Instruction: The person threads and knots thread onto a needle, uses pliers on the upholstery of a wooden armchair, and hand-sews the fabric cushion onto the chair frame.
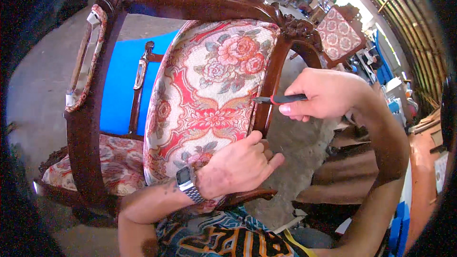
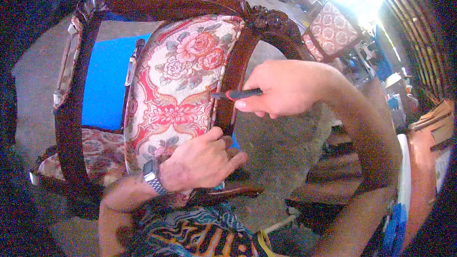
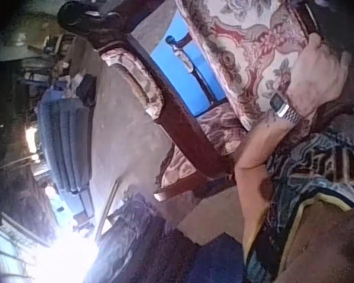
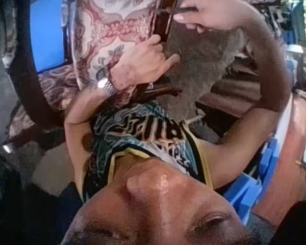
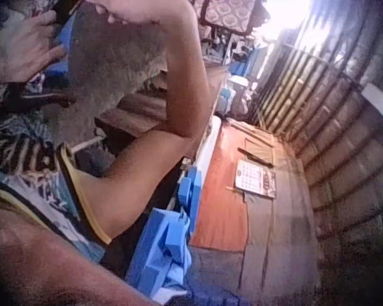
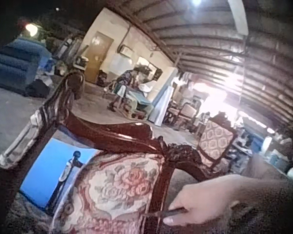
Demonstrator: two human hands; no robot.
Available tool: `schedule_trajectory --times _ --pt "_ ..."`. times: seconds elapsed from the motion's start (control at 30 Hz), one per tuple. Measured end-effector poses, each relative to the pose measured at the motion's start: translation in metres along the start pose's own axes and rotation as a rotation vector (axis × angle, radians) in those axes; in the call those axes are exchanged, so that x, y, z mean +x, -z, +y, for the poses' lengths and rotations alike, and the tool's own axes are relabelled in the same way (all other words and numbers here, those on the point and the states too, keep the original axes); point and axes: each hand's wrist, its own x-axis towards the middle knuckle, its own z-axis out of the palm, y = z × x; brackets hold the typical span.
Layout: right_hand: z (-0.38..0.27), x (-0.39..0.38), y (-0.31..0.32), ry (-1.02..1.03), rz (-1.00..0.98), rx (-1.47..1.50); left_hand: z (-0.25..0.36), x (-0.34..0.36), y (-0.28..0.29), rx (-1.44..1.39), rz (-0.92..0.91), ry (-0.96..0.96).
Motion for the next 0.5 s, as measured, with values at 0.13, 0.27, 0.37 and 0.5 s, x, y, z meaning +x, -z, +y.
schedule_trajectory --times 0.13,0.27,0.37,0.5 --pt "-0.024 0.0 0.009 -0.156 -0.048 0.008 0.0 -0.001 0.002 0.035 -0.073 0.007" --pt "-0.04 0.004 0.015 -0.364 -0.104 -0.107 -0.001 -0.002 -0.002 0.007 -0.028 0.009" --pt "-0.047 0.007 0.018 -0.363 -0.17 -0.241 -0.003 -0.002 -0.006 0.031 0.155 -0.033" --pt "-0.055 0.009 0.021 -0.378 -0.218 -0.239 -0.002 0.001 -0.012 0.012 0.169 -0.004"
